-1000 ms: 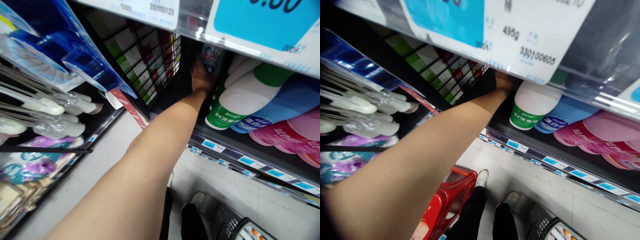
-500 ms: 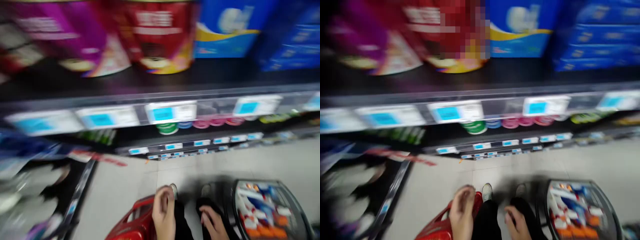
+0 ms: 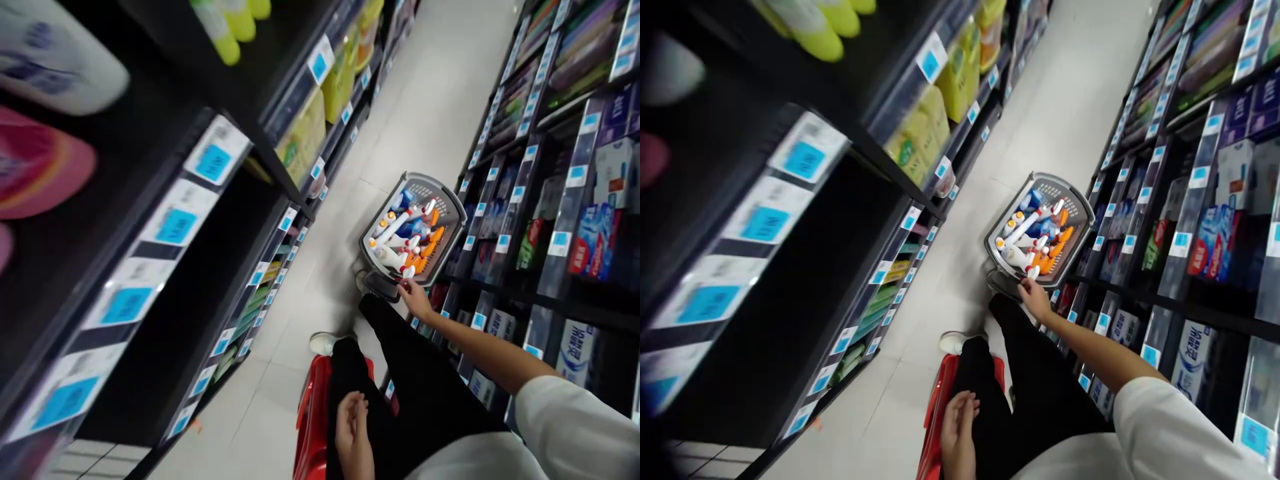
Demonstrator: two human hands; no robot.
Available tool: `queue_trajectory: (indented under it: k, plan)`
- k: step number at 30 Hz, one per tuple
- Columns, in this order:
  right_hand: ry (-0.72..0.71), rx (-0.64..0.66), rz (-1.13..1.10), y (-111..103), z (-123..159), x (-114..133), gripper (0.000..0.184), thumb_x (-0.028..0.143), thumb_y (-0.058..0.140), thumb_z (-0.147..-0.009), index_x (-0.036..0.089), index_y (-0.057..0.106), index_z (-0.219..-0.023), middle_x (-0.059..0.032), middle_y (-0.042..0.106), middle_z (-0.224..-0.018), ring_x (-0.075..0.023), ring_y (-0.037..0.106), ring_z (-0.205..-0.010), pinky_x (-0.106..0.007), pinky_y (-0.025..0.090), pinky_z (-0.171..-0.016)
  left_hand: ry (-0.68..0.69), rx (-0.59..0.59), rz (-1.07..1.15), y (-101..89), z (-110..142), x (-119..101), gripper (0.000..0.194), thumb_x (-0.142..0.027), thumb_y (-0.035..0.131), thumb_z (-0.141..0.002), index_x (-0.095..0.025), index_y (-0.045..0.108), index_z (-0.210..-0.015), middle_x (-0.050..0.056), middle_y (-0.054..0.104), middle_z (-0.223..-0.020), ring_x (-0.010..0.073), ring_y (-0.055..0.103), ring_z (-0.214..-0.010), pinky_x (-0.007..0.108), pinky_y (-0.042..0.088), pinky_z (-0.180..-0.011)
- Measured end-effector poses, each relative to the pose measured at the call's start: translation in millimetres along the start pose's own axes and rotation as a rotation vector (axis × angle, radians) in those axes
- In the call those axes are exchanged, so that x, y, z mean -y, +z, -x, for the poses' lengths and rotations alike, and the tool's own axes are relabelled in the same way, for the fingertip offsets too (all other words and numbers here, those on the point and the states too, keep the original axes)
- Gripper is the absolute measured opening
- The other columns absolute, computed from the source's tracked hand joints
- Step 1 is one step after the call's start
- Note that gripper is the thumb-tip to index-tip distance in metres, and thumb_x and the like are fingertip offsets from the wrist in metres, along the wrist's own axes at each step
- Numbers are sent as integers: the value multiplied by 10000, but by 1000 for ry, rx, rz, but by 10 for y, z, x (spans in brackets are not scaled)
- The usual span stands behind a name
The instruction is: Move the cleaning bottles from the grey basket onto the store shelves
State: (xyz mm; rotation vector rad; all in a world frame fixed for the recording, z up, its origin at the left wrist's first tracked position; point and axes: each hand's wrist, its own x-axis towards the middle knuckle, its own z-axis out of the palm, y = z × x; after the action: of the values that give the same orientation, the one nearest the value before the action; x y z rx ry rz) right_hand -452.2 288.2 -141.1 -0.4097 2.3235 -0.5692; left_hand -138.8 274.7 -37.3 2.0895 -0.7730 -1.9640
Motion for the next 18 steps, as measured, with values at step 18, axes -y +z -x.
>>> queue_trajectory:
  k: [18]
  plan:
    - [469,21,-192,154,-1063,-627,248,369,704,-962,123,669,-964,-24,684,-911,-151,664,-801,-322,587,-754,5,-4,-95,589,-167,-350,610,-689,794,-738,-164,709,-1036,114,722,-1017,248,714,-892,353,583,-795]
